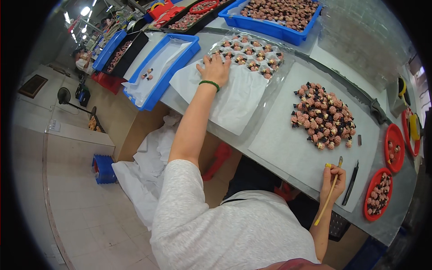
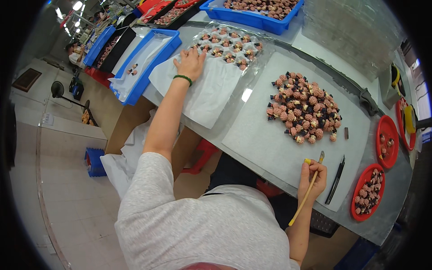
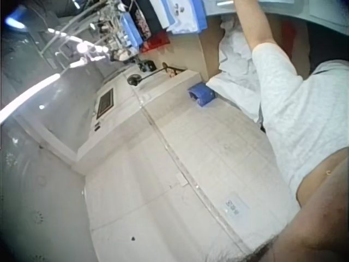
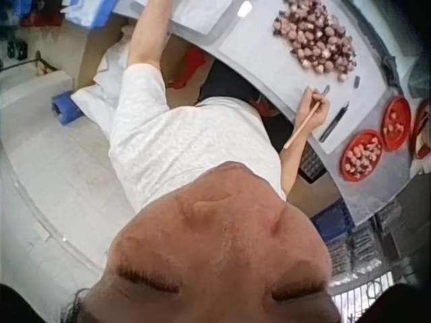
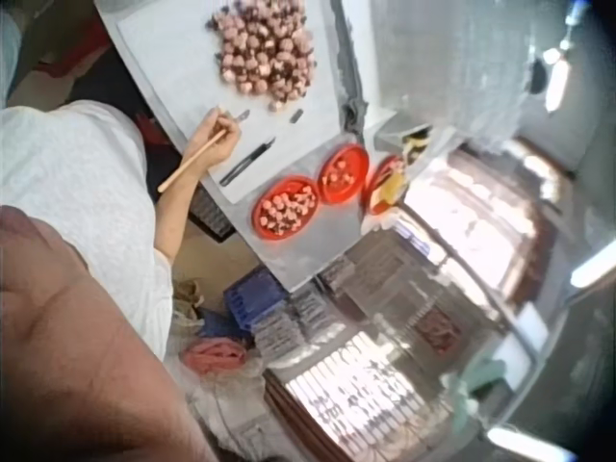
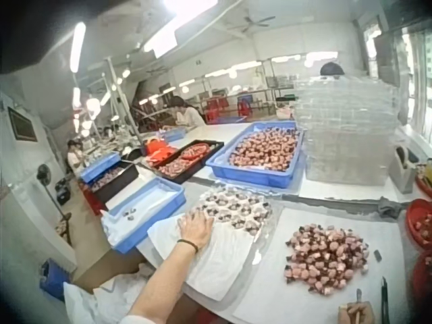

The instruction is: The person assembles small figurine pieces by attaching parts together by hand and trimming them with a craft knife, then places the figurines into slots in a plastic tray.

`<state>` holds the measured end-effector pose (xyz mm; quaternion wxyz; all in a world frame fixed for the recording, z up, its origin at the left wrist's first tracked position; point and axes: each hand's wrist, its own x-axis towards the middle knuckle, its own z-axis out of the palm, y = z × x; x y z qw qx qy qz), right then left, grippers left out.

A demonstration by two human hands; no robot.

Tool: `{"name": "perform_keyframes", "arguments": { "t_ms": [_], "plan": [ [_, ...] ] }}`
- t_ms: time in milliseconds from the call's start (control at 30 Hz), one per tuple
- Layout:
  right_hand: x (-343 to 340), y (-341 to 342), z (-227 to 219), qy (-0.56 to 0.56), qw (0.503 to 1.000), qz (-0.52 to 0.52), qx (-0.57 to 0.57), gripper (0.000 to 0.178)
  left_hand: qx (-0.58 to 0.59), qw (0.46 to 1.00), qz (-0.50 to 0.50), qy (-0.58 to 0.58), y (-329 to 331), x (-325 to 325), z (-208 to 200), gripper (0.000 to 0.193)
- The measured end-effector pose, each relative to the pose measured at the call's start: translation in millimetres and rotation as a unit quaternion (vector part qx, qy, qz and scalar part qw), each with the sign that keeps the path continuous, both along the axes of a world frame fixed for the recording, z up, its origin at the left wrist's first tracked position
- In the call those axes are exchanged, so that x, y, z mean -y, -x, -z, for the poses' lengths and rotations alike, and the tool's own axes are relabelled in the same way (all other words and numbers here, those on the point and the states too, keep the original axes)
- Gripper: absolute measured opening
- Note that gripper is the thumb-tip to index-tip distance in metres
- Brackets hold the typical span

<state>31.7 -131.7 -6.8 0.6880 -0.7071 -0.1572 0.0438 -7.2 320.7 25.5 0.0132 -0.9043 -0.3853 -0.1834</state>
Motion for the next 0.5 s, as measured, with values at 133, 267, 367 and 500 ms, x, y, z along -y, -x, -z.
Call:
{"name": "perform_keyframes", "arguments": {
  "t_ms": [133, 267, 367, 500],
  "plan": [
    [1, 1, 2, -0.008, 1.0, 0.005, 0.01, 0.013, -0.053, 0.998, -0.008, 0.022, 1, 0, 17, 0.061],
    [3, 3, 1, 0.006, 1.0, 0.005, 0.015, 0.013, -0.018, 0.996, -0.049, -0.066, 2, 15, 10, 0.062],
    [1, 3, 1, 0.002, 1.0, 0.006, 0.016, 0.013, 0.136, 0.974, 0.169, 0.071, 0, 52, -57, 0.052],
    [1, 1, -1, 0.014, 1.0, -0.001, 0.025, 0.013, 0.368, 0.379, 0.566, 0.632, 6, 167, -152, 0.041]
  ]
}}
